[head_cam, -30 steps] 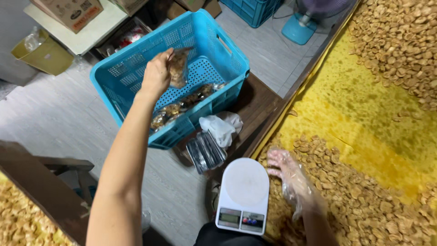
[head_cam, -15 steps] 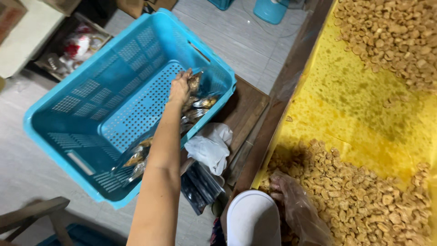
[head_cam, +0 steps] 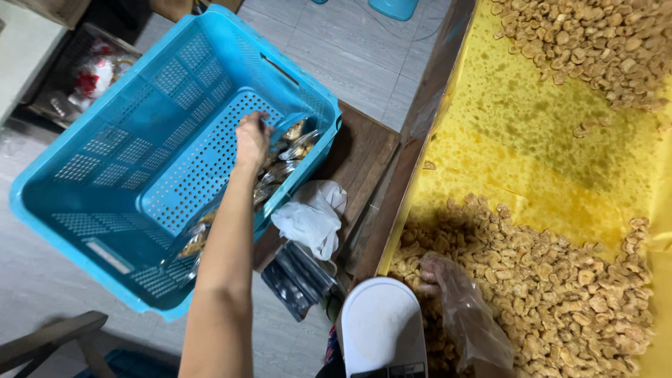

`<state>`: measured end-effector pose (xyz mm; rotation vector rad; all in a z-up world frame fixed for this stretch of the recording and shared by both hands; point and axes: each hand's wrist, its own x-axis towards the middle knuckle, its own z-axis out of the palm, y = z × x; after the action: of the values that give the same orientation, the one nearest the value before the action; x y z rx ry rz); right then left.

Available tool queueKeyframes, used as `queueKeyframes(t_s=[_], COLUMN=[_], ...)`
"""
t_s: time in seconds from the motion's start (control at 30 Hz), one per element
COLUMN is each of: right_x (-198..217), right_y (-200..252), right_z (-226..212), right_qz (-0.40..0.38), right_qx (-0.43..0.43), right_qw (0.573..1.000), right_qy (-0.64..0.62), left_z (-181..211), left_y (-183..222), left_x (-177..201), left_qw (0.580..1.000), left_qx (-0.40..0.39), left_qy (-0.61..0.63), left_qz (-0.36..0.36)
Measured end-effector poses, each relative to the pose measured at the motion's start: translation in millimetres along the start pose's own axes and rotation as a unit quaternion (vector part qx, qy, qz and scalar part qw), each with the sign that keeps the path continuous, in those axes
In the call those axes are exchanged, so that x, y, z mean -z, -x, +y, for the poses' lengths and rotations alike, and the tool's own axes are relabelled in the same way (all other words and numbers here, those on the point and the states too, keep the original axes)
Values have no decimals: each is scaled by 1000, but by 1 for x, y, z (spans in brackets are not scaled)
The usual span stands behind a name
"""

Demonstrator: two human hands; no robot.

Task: The person spreads dried fruit pieces on a yellow cloth, then scoops them into small clear bags, weighs each bag on a digital scale, and places the filled bags into a blue basket. The process is repeated multiple times.

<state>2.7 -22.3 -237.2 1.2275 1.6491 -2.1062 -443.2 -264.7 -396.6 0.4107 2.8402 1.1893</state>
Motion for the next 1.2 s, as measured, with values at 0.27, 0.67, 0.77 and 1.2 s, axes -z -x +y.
queueKeyframes(t_s=[0.27, 0.67, 0.77, 1.2], right_x=[-19, -17, -8, 59], right_y=[0, 29, 30, 52], right_z=[-13, 4, 15, 51], right_qz=[-26, -71, -64, -17], right_qx=[51, 103, 107, 106], right_qw=[998, 989, 991, 994], right_qy=[-16, 78, 43, 22], left_z=[10, -59, -42, -29], left_y=[241, 362, 361, 356], left_x=[89, -9, -9, -19], left_qw=[999, 769, 736, 871], left_qx=[2, 429, 424, 379], left_qy=[-51, 463, 525, 301], left_qz=[15, -100, -48, 83])
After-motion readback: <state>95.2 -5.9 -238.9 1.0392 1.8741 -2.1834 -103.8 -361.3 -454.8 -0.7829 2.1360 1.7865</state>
